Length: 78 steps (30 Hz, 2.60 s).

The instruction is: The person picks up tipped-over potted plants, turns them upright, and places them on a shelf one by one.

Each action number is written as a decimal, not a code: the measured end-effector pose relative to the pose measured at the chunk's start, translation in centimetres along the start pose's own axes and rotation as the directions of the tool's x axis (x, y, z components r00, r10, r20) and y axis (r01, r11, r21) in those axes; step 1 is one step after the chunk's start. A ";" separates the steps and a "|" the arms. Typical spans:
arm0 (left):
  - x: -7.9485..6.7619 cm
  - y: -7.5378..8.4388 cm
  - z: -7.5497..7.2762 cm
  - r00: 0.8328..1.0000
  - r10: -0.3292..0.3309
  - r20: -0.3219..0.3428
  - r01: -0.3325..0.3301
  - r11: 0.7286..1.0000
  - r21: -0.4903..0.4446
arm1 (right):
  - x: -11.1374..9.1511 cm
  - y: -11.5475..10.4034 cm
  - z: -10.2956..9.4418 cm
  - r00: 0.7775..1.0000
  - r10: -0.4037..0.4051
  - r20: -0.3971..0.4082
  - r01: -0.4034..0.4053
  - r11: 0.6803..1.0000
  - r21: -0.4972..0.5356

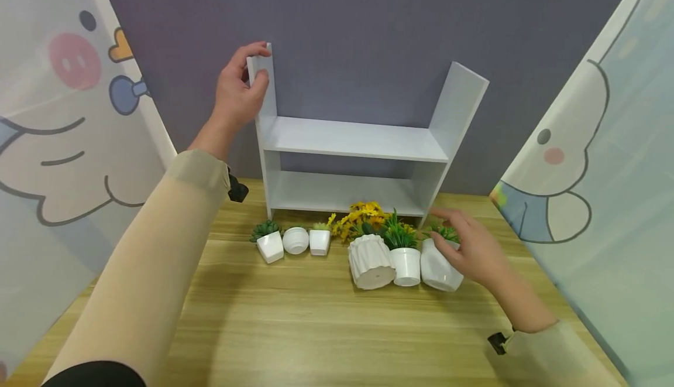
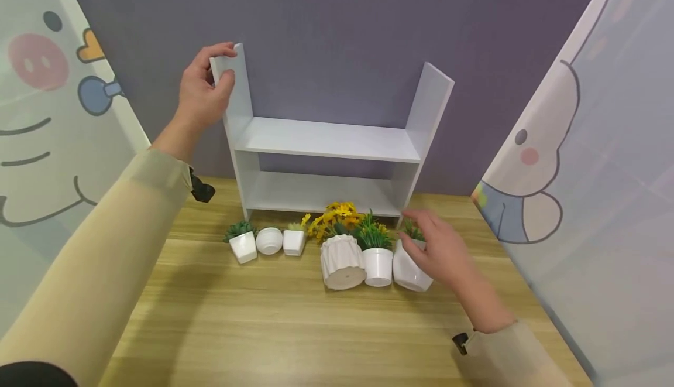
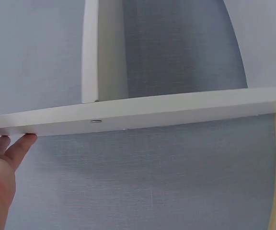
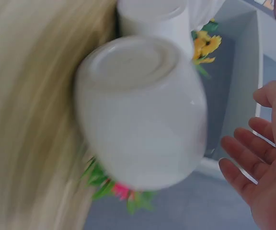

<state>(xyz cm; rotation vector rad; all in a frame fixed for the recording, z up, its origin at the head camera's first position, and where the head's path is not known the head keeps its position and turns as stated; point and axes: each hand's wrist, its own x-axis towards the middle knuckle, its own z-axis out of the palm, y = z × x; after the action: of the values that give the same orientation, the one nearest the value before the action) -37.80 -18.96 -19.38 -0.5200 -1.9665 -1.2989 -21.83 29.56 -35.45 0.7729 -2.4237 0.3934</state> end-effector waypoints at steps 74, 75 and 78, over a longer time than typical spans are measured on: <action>-0.6 -0.6 0.2 0.998 -0.061 0.035 0.058 0.995 0.082 | -6.7 3.2 2.1 0.722 0.493 0.486 -0.691 0.541 0.478; -0.6 -0.5 0.2 0.997 -0.063 0.036 0.060 0.995 0.085 | -6.7 3.2 2.1 0.725 0.490 0.483 -0.688 0.541 0.484; -0.6 -0.5 0.2 0.998 -0.059 0.033 0.056 0.995 0.084 | -6.6 3.3 2.3 0.728 0.491 0.478 -0.685 0.538 0.491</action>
<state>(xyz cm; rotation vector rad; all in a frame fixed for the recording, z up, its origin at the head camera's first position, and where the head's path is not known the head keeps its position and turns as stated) -37.86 -18.95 -20.19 -0.4517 -2.0688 -1.2439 -20.27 34.11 -41.51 0.1878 -2.7961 1.5685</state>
